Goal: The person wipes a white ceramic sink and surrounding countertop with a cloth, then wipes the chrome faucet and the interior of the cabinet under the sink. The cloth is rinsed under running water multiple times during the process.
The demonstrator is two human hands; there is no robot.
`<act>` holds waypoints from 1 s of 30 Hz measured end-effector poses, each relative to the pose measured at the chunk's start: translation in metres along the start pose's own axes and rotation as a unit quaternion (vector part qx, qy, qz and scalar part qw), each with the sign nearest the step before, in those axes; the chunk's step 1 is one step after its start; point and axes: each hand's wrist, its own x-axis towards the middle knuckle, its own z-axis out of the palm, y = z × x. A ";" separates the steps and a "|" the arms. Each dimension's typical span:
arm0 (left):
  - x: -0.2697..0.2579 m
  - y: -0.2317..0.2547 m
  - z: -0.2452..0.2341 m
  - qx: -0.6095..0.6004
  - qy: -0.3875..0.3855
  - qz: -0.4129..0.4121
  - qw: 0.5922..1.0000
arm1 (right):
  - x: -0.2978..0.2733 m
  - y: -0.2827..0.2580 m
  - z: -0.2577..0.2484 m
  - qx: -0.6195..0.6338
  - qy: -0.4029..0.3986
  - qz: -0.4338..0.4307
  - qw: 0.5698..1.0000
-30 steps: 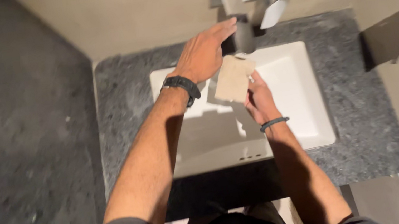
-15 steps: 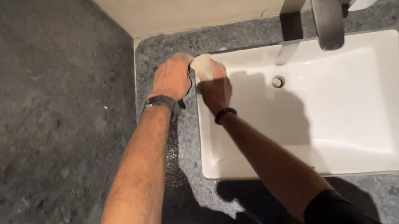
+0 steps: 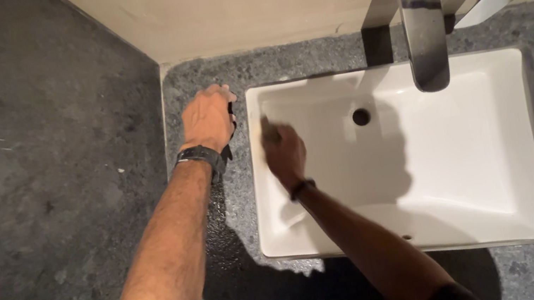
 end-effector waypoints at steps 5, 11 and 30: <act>-0.004 -0.003 0.004 -0.006 -0.007 -0.002 1.000 | 0.060 -0.005 0.029 0.060 0.081 -0.090 0.991; 0.000 0.002 -0.006 0.018 -0.010 0.000 1.000 | 0.053 0.021 0.008 0.043 -0.078 -0.124 0.988; -0.015 -0.003 0.017 -0.011 -0.013 -0.071 0.997 | 0.042 0.013 0.014 0.051 -0.063 -0.106 0.991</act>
